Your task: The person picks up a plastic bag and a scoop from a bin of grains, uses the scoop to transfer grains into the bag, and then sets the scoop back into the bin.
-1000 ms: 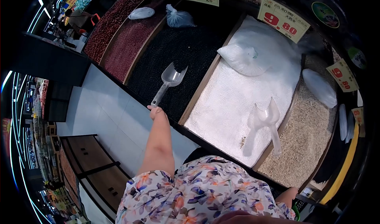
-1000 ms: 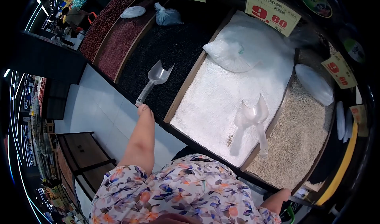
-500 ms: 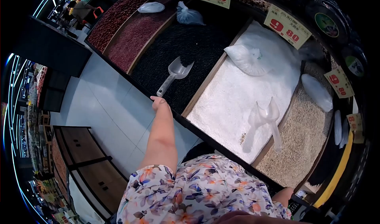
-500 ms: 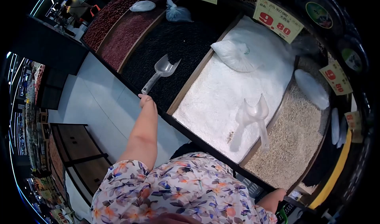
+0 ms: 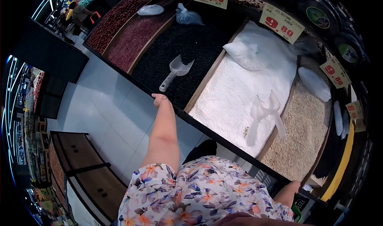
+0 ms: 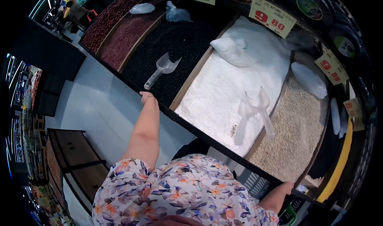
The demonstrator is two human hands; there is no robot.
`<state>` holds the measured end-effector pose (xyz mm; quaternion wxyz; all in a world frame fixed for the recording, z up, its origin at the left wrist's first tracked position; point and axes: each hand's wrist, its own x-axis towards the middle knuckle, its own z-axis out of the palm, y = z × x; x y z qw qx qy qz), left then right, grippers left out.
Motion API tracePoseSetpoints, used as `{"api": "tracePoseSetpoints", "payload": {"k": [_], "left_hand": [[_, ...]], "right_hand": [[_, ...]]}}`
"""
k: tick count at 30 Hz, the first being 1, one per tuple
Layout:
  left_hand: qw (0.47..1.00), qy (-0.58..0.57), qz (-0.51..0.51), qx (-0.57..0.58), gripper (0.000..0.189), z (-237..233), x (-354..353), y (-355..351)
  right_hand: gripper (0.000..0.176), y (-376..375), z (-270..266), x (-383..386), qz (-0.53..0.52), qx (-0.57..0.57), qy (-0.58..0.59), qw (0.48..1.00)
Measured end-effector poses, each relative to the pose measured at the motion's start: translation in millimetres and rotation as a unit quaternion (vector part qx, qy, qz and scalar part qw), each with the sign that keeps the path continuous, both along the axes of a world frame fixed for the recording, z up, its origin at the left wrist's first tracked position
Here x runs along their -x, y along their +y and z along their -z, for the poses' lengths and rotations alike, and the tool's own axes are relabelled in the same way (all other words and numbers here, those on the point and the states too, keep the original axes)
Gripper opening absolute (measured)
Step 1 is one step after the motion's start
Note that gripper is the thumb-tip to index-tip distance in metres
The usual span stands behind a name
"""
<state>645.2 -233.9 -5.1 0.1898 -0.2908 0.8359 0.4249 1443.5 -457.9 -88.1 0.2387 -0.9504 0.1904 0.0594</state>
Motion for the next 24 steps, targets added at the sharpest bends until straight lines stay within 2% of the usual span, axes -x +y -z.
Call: {"api": "tracePoseSetpoints", "payload": {"k": [5, 9, 11, 20, 24], "left_hand": [[0.998, -0.024, -0.016, -0.051, 0.067, -17.5, -8.3, -4.6], [0.999, -0.018, 0.000, -0.030, 0.067, -10.9, -2.9, -4.7], [0.997, -0.027, -0.005, -0.069, 0.065, -5.2, 0.8, -5.1], [1.000, -0.004, 0.006, -0.008, 0.066, -0.4, 0.6, -1.6], [1.000, -0.007, -0.005, -0.029, 0.066, -5.0, -3.2, -2.4]], "right_hand": [[0.034, 1.4, 4.2, -0.7, 0.052, -0.050, -0.011, 0.997], [0.035, 6.1, 5.6, -1.2, 0.076, -0.074, -0.012, 0.994], [0.035, 6.9, 5.3, -2.5, 0.083, -0.080, -0.017, 0.993], [0.037, 8.0, 7.6, -7.8, 0.110, -0.098, -0.020, 0.989], [0.038, 9.4, 8.6, -9.1, 0.122, -0.103, -0.024, 0.987]]}}
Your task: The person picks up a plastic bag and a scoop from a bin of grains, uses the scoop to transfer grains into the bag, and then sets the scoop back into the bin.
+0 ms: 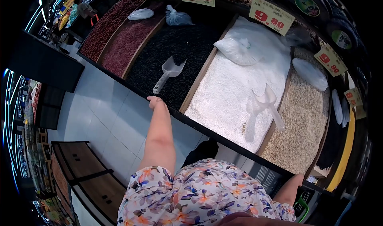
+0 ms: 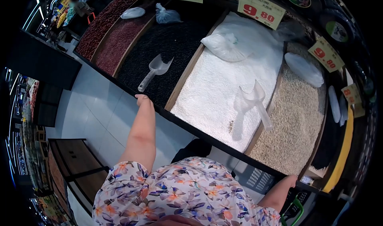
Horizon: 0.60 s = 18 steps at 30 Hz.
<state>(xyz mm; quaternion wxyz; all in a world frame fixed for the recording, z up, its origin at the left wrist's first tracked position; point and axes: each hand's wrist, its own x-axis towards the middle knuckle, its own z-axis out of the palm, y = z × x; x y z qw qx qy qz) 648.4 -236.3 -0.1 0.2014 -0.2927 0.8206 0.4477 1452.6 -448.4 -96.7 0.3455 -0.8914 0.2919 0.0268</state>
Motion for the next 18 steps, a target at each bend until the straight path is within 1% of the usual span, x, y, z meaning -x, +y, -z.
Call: {"api": "tracePoseSetpoints", "payload": {"k": [5, 12, 13, 14, 17, 18], "left_hand": [[0.999, 0.013, 0.019, 0.024, 0.066, 13.1, 7.7, 0.9], [0.999, 0.008, 0.019, 0.031, 0.067, 11.2, 6.7, 0.9], [0.999, 0.009, 0.017, 0.035, 0.067, 8.5, 5.4, 0.7], [0.999, 0.011, 0.015, 0.039, 0.067, 7.1, 4.4, 0.7], [0.999, 0.009, 0.011, 0.032, 0.067, 14.0, 8.7, 1.1], [0.999, 0.009, 0.012, 0.033, 0.067, 14.1, 8.7, 1.2]], "right_hand": [[0.039, 1.3, 1.4, -2.8, 0.016, -0.010, -0.004, 1.000], [0.040, 5.3, -3.9, -6.5, 0.048, -0.002, 0.003, 0.999], [0.056, 3.7, -4.4, -5.6, 0.096, -0.048, -0.025, 0.994], [0.056, 6.5, -4.8, -5.9, 0.097, -0.048, -0.025, 0.994], [0.056, 22.0, -28.4, 18.0, 0.132, 0.015, -0.029, 0.991], [0.055, 13.6, -20.6, 12.3, 0.102, -0.033, -0.041, 0.993]]}}
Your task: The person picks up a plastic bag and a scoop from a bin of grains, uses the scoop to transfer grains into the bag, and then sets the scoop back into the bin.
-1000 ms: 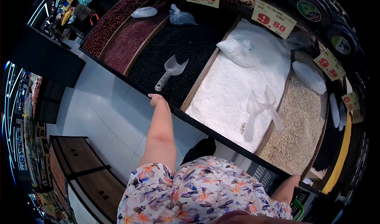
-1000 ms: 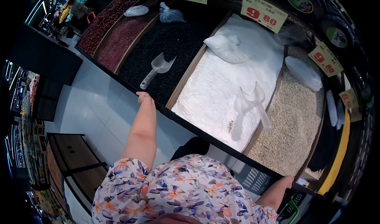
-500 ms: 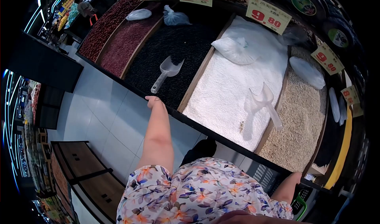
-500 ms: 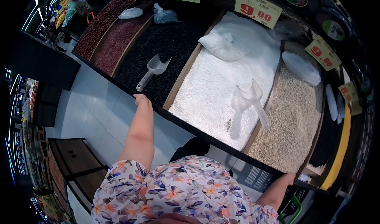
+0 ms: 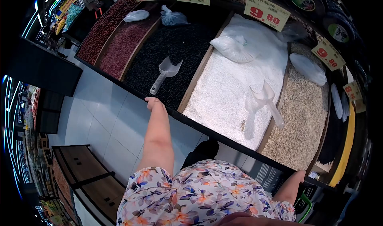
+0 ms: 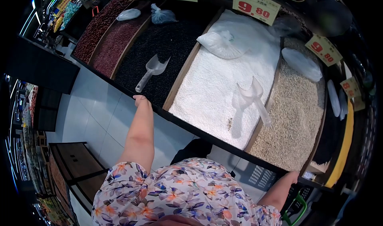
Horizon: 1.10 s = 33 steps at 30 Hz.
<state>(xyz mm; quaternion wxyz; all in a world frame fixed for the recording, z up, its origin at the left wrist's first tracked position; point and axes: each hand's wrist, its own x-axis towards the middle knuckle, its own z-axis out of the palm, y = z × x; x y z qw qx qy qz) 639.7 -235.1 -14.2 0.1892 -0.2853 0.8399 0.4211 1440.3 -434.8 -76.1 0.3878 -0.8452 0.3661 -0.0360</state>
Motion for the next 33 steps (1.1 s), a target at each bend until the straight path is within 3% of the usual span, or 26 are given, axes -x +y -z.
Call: {"api": "tracePoseSetpoints", "payload": {"k": [1, 10, 13, 19, 23, 25, 33], "left_hand": [[1.000, 0.000, 0.000, 0.001, 0.067, -0.6, -0.1, -0.2], [1.000, 0.006, 0.004, -0.001, 0.067, -4.0, -0.8, -0.1], [1.000, 0.004, 0.000, -0.009, 0.067, -9.7, -5.5, -0.5], [0.999, 0.008, -0.008, -0.035, 0.066, -1.4, -0.7, -0.2], [0.999, 0.006, -0.015, -0.028, 0.066, 0.4, -0.3, 0.6], [1.000, 0.005, -0.009, -0.019, 0.066, -2.4, -1.9, -0.5], [0.999, -0.018, -0.029, -0.035, 0.064, -8.2, -2.3, -0.7]], "right_hand": [[0.053, -8.2, 7.5, -5.4, -0.030, -0.048, -0.016, 0.998], [0.049, -10.6, 16.4, -11.9, -0.045, -0.008, -0.016, 0.999], [0.051, -5.7, 14.7, -11.6, -0.005, 0.011, -0.018, 1.000], [0.061, 12.4, -35.9, 36.2, -0.028, -0.005, 0.014, 1.000], [0.054, -10.3, 16.3, -11.5, -0.007, -0.018, -0.009, 1.000], [0.056, -13.2, 19.2, -14.0, -0.057, -0.027, 0.010, 0.998], [0.057, -3.5, 11.7, -1.1, -0.013, -0.011, -0.006, 1.000]]}}
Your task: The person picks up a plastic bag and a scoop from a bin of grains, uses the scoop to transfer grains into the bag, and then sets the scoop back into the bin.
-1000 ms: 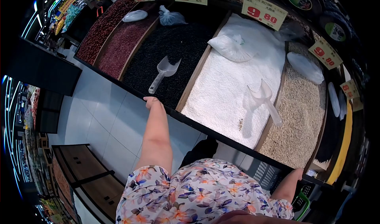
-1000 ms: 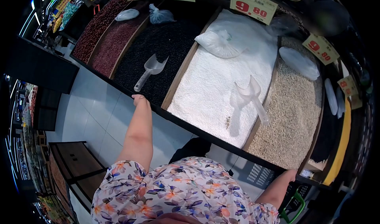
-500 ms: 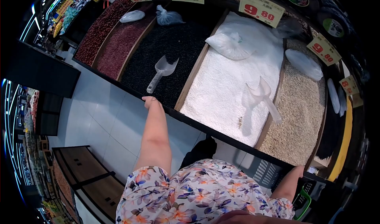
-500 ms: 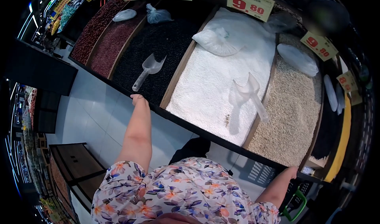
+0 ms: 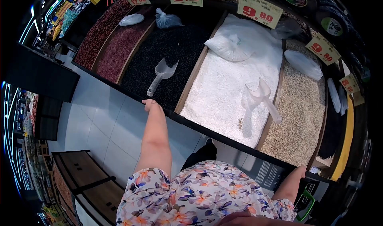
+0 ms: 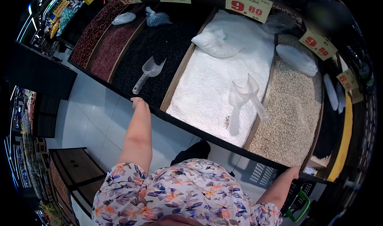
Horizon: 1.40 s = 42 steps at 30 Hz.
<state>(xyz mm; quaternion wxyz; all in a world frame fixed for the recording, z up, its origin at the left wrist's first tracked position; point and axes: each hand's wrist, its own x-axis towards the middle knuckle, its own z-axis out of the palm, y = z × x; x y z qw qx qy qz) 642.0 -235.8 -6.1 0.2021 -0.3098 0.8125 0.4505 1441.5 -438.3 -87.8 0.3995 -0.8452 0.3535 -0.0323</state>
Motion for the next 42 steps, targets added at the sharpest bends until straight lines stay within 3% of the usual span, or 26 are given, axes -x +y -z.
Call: {"api": "tracePoseSetpoints", "payload": {"k": [4, 8, 10, 12, 14, 16, 20, 23, 26, 28, 42], "left_hand": [[1.000, 0.009, 0.011, -0.005, 0.065, -8.8, -7.4, -1.3], [1.000, 0.005, 0.019, 0.003, 0.065, -20.0, -14.6, -3.4], [1.000, 0.005, 0.009, -0.004, 0.064, -11.2, -9.0, -1.8], [1.000, 0.004, -0.001, -0.011, 0.063, -10.1, -7.7, -0.4], [0.999, 0.009, 0.022, 0.046, 0.065, -14.3, -10.9, -2.2], [0.999, 0.017, 0.014, 0.027, 0.065, -7.2, -9.0, -2.0], [1.000, 0.017, 0.008, 0.007, 0.064, -8.0, -8.3, -1.1], [0.999, 0.022, 0.028, 0.017, 0.064, -5.8, -6.4, -2.0], [0.999, 0.026, 0.018, -0.001, 0.064, -5.4, -6.7, -1.3], [0.999, 0.025, 0.021, -0.001, 0.064, -5.8, -6.5, -0.8], [0.999, -0.003, 0.013, -0.048, 0.066, -10.1, -7.6, -4.4]], "right_hand": [[0.058, -2.1, 4.1, -8.7, 0.007, 0.007, -0.019, 1.000], [0.059, -22.6, 46.2, -51.0, -0.096, 0.053, 0.052, 0.993], [0.059, 0.1, -10.2, 4.9, -0.008, -0.001, 0.001, 1.000], [0.059, 17.7, -52.1, 48.1, -0.010, 0.018, 0.002, 1.000], [0.060, 12.5, -40.5, 37.7, -0.014, 0.042, 0.001, 0.999], [0.060, -2.2, 2.2, -4.9, -0.006, 0.018, -0.024, 1.000], [0.058, -9.8, 11.7, -16.0, -0.023, 0.016, 0.001, 1.000], [0.057, -1.3, -3.3, -1.1, -0.051, 0.010, 0.003, 0.999], [0.057, 13.6, -39.5, 34.3, -0.004, 0.013, -0.005, 1.000], [0.036, 8.0, -27.3, 20.6, -0.034, -0.040, 0.036, 0.998], [0.051, 0.7, 2.6, -10.0, 0.019, -0.022, 0.012, 1.000]]}}
